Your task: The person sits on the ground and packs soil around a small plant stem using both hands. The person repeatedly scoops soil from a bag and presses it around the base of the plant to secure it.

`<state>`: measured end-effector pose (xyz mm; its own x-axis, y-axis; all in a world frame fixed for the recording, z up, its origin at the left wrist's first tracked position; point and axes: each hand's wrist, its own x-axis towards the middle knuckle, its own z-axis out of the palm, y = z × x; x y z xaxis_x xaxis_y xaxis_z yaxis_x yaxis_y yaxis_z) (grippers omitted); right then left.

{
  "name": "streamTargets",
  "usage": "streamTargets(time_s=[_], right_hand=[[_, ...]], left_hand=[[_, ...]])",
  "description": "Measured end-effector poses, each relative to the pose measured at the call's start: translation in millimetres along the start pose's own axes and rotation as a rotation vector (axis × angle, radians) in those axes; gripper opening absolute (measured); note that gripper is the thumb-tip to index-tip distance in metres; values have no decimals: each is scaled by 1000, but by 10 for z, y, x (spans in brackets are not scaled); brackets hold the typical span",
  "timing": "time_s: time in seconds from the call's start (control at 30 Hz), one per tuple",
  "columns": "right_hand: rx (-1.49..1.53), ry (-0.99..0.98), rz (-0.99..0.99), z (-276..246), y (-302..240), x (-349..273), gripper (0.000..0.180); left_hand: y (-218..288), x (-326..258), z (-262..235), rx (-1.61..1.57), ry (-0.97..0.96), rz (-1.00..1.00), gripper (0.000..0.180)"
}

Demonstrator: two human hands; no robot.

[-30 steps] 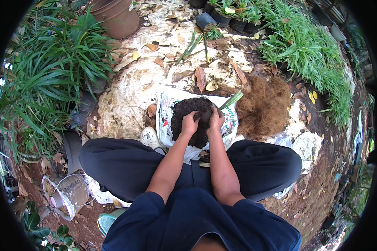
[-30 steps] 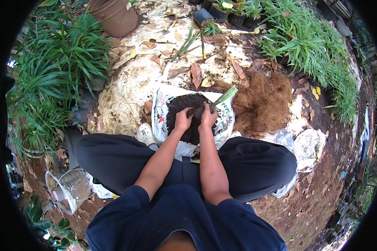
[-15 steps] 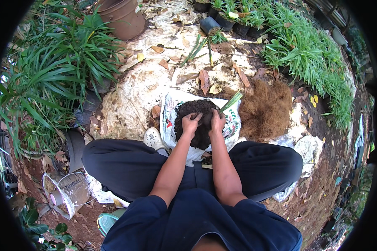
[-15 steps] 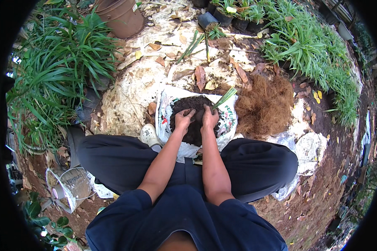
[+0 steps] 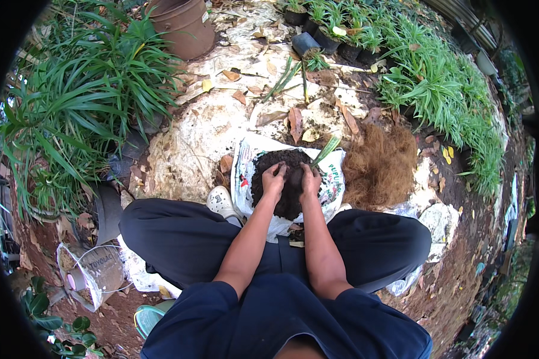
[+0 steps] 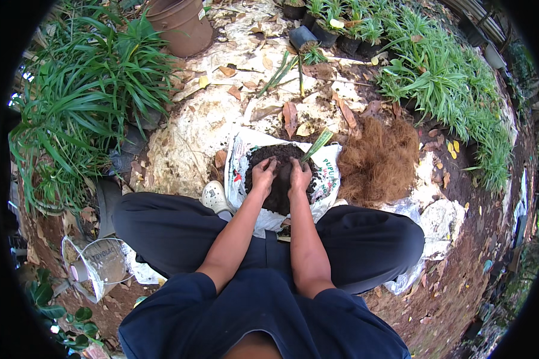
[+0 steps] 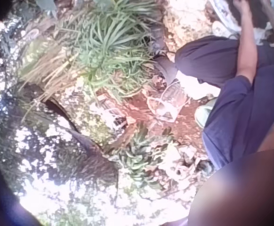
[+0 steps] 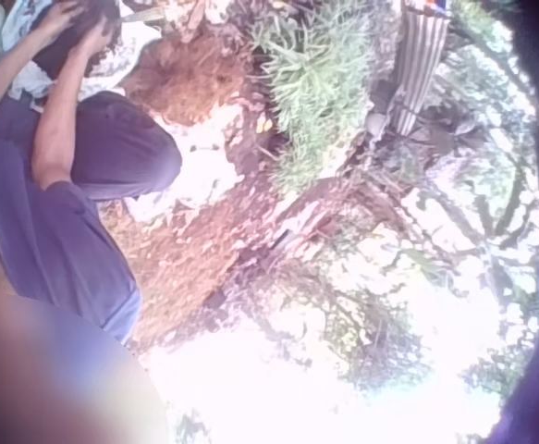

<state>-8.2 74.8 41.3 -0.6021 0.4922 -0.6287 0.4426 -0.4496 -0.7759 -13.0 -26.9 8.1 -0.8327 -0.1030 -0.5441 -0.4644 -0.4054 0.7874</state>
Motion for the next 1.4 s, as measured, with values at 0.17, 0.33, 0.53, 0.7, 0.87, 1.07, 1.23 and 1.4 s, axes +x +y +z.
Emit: streamTargets(time_s=[0.17, 0.33, 0.53, 0.7, 0.87, 1.07, 1.23, 1.4], right_hand=[[-138, 14, -76, 39, 52, -6, 51], [-162, -13, -65, 27, 80, -10, 43], [-140, -150, -43, 32, 60, -31, 42], [-458, 124, -270, 132, 132, -162, 40], [-143, -102, -149, 137, 141, -129, 37], [-310, 69, -218, 165, 211, -70, 45], [-222, 16, -171, 139, 272, -33, 42], [-130, -6, -163, 158, 269, 43, 32]], left_hand=[[70, -62, 14, 198, 152, 22, 21], [6, -3, -19, 163, 137, -29, 23], [-44, 78, -7, -188, 39, -126, 24], [-144, -1, 117, 47, -23, -23, 30], [-140, 32, 87, 88, 49, 44, 30], [-177, -5, 103, 313, 58, 153, 28], [-144, -20, 86, 258, 111, 128, 29], [-75, -28, 125, 240, 46, 95, 31]])
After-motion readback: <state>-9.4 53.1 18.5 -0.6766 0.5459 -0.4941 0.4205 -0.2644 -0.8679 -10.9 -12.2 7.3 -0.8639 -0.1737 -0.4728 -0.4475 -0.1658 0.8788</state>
